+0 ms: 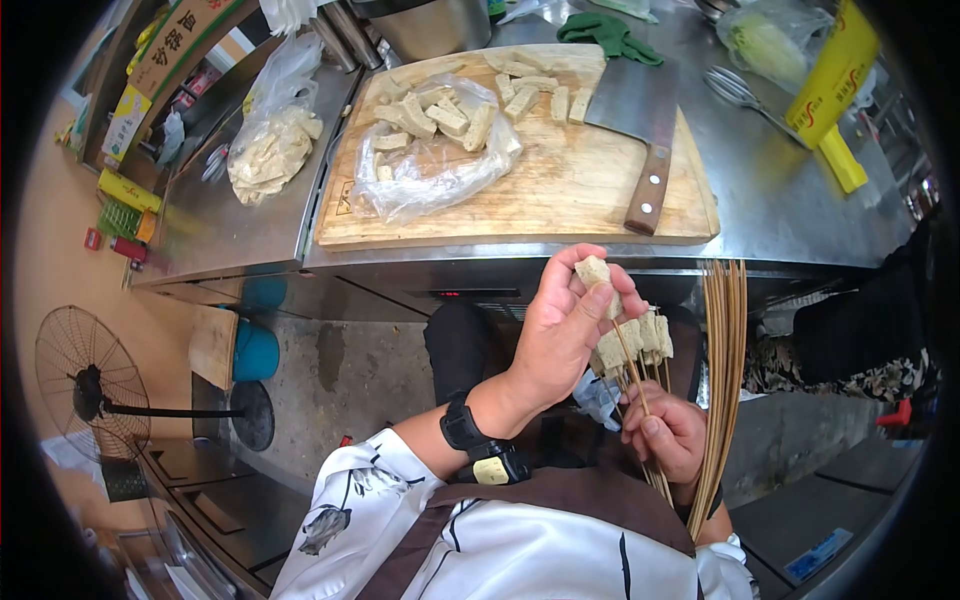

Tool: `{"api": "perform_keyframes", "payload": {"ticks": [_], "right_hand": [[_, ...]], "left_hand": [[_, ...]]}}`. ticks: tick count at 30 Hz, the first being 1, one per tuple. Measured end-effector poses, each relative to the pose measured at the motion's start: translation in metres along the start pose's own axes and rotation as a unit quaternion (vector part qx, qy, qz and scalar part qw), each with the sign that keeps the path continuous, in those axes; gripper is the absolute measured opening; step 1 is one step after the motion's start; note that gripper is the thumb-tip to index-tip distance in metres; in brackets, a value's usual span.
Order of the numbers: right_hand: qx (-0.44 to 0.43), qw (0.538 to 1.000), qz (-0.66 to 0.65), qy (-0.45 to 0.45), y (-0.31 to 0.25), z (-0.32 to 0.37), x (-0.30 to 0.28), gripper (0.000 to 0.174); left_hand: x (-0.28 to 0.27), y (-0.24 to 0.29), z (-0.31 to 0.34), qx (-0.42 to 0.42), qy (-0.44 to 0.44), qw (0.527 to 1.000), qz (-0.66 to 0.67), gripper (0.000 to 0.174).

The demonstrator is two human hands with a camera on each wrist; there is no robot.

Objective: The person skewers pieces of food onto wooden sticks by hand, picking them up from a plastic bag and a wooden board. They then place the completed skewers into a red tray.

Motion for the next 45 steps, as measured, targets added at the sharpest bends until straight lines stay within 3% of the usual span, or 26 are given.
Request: {"api": "perform_keyframes", "payload": {"ticks": [10,12,18,41,45], "right_hand": [[0.013,1.0,0.0,-0.007,0.002,-0.004,-0.001,0.022],[0.012,1.0,0.001,-0.012,0.002,-0.005,0.0,0.022],[0.008,1.0,0.0,-0.021,0.0,-0.009,0.002,0.021],[0.038,0.999,-0.012,0.004,-0.001,-0.002,0.005,0.021],[0.096,0.995,-0.018,-0.002,0.002,0.003,0.006,0.021]], "left_hand": [[0.004,-0.001,-0.004,-0.009,0.012,0.998,0.059,0.03],[0.007,0.004,-0.011,-0.019,-0.007,0.989,0.146,0.033],[0.007,-0.002,-0.017,-0.022,0.049,0.993,0.108,0.034],[0.016,-0.021,0.003,-0.033,0.026,0.986,0.16,0.03],[0.019,-0.023,0.006,-0.041,0.013,0.987,0.153,0.029]]}}
Point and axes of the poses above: each hand's wrist, its own z-axis away from the middle knuckle, its own x-axis out of the palm, y = z × x, the point moved 6 cm from there along -z, towards the middle knuckle, and after that the axes turned 12 degrees about z, right-handed, at the moved point
